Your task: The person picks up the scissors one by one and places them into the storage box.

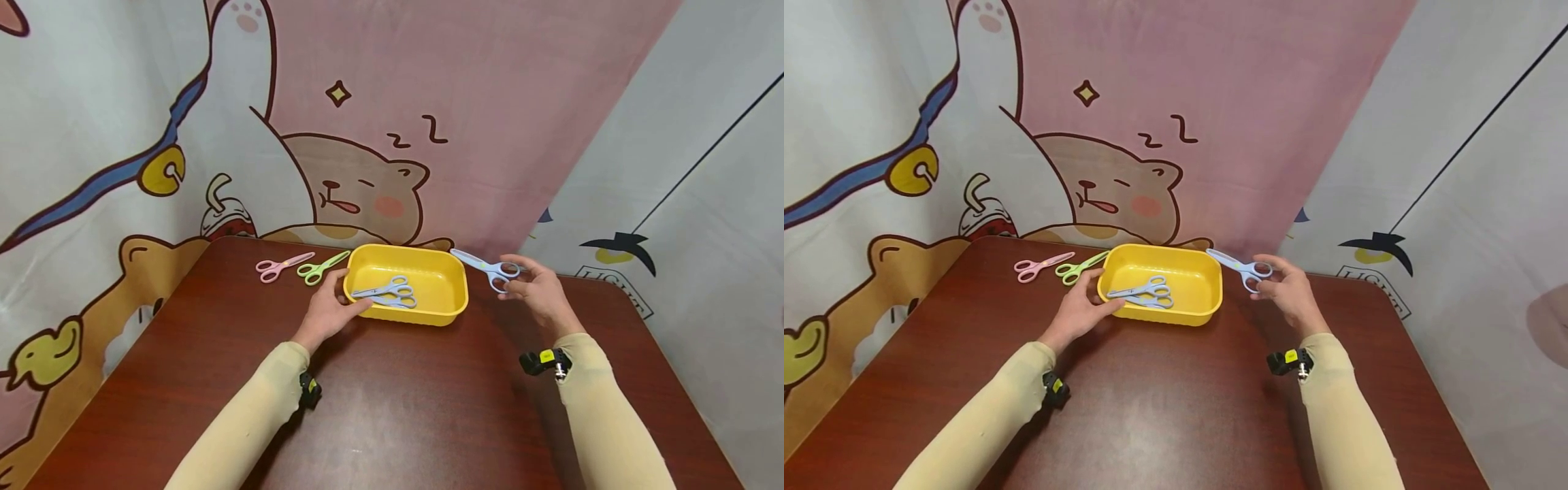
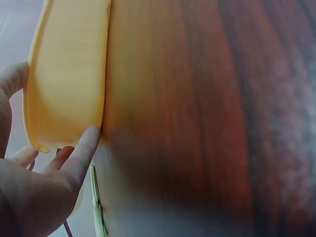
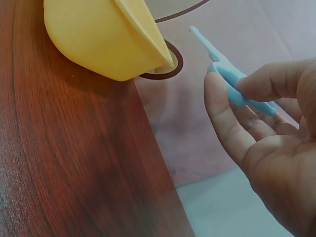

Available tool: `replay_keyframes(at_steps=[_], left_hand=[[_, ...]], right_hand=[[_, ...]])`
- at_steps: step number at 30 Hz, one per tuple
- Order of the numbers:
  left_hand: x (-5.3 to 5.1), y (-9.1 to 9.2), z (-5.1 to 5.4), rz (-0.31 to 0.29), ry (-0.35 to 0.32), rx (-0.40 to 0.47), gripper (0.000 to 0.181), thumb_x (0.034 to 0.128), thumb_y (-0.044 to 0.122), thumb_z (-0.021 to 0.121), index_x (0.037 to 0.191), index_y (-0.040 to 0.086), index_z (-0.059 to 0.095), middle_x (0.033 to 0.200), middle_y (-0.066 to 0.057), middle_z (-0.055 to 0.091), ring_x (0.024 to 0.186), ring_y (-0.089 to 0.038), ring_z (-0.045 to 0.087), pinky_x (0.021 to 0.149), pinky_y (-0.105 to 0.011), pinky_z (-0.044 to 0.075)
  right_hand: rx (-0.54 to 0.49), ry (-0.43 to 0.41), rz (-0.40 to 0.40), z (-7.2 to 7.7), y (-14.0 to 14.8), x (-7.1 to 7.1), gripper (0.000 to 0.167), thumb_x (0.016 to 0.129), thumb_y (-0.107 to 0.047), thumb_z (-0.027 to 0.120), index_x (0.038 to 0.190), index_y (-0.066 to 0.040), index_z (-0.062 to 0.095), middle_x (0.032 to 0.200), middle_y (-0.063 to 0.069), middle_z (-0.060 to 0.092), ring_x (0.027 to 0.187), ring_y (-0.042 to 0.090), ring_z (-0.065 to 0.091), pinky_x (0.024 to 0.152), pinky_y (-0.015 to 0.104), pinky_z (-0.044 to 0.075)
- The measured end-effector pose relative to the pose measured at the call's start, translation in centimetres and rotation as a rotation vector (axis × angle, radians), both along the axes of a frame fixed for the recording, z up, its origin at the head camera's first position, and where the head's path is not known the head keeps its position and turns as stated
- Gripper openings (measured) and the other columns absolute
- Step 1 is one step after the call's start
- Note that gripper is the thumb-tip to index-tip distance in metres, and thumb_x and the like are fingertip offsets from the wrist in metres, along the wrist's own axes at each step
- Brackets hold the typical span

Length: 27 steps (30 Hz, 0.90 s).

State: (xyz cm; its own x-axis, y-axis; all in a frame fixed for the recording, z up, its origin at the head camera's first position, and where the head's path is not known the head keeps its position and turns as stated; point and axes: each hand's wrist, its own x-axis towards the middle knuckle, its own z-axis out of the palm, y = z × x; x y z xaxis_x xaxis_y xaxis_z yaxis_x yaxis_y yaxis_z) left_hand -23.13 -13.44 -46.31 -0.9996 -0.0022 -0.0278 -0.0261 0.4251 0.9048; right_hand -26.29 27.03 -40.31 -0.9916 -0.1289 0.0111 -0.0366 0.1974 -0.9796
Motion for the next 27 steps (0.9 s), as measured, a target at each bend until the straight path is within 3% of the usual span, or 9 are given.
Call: replay_keyframes(at_steps=[11, 21, 27], left_hand=[[-0.1, 0.0, 0.1, -0.005, 0.023, 0.019, 0.088, 0.0841, 0.031, 0.088, 0.154, 0.01, 0.04, 0.135, -0.014, 0.061, 0.111, -0.026, 0.063, 0.095, -0.04, 0.052], [0.0, 0.0, 0.0, 0.0, 0.019, 0.03, 0.087, 0.0845, 0.031, 0.088, 0.155, 0.012, 0.039, 0.136, -0.013, 0.061, 0.113, -0.026, 0.063, 0.096, -0.041, 0.052], [0.0, 0.0, 0.0, 0.005, 0.014, 0.025, 0.088, 0.0844, 0.032, 0.088, 0.155, 0.012, 0.039, 0.138, -0.012, 0.06, 0.113, -0.026, 0.062, 0.096, -0.041, 0.052]], right_hand=[[0.036, -0.007, 0.007, 0.4, -0.7, -0.1, 0.05, 0.094, 0.013, 0.059, 0.139, -0.009, 0.058, 0.131, 0.023, 0.054, 0.094, 0.015, 0.074, 0.076, 0.031, 0.062], [-0.005, 0.006, 0.024, 0.5, -1.5, -0.5, 0.048, 0.093, 0.015, 0.059, 0.134, -0.009, 0.061, 0.115, 0.002, 0.064, 0.09, 0.016, 0.074, 0.077, 0.036, 0.062], [-0.018, -0.004, 0.045, 0.5, -2.1, -0.8, 0.048, 0.093, 0.015, 0.058, 0.135, -0.009, 0.06, 0.124, 0.015, 0.061, 0.094, 0.018, 0.074, 0.079, 0.039, 0.062]])
